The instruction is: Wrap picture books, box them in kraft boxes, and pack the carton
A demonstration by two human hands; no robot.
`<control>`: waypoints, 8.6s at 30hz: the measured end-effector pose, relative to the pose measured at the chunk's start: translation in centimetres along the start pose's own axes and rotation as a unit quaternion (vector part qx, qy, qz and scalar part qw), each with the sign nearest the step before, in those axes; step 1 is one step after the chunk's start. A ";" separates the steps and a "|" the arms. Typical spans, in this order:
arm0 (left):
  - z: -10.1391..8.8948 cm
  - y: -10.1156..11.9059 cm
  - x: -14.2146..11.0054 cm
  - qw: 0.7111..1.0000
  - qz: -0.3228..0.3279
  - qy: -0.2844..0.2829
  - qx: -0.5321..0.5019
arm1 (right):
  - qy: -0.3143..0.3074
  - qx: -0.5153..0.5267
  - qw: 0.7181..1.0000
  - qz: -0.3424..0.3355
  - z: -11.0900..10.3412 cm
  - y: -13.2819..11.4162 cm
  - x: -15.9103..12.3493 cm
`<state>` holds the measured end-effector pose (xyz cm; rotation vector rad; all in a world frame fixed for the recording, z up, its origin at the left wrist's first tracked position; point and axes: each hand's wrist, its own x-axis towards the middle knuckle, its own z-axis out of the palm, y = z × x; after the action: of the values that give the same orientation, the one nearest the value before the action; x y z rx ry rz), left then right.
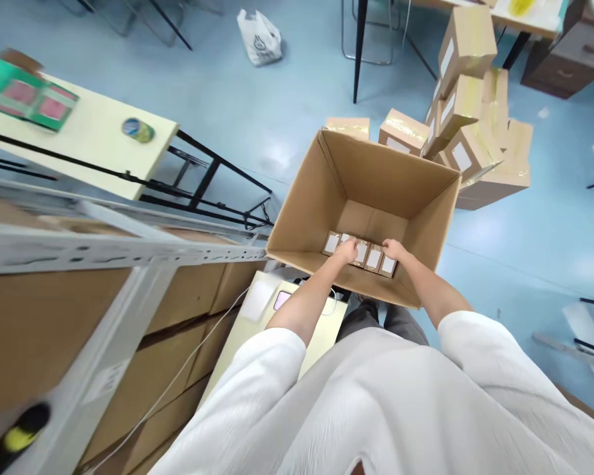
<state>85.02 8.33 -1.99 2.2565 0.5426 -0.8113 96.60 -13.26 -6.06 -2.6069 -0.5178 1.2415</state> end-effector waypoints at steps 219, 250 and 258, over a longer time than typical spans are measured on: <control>38.0 -37.6 -56.9 0.897 -0.275 0.282 -0.199 | -0.170 -0.387 0.738 -0.525 51.1 -29.3 -35.4; 40.6 -39.6 -58.0 0.900 -0.263 0.249 -0.243 | -0.166 -0.544 0.629 -0.530 52.7 -30.5 -37.5; 41.9 -40.9 -60.2 0.877 -0.312 0.257 -0.258 | -0.186 -0.541 0.628 -0.528 56.1 -32.4 -39.3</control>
<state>1.70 -2.28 -4.03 1.7661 1.5908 -0.2604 22.58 2.80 -2.52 -1.6199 -3.0358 1.0274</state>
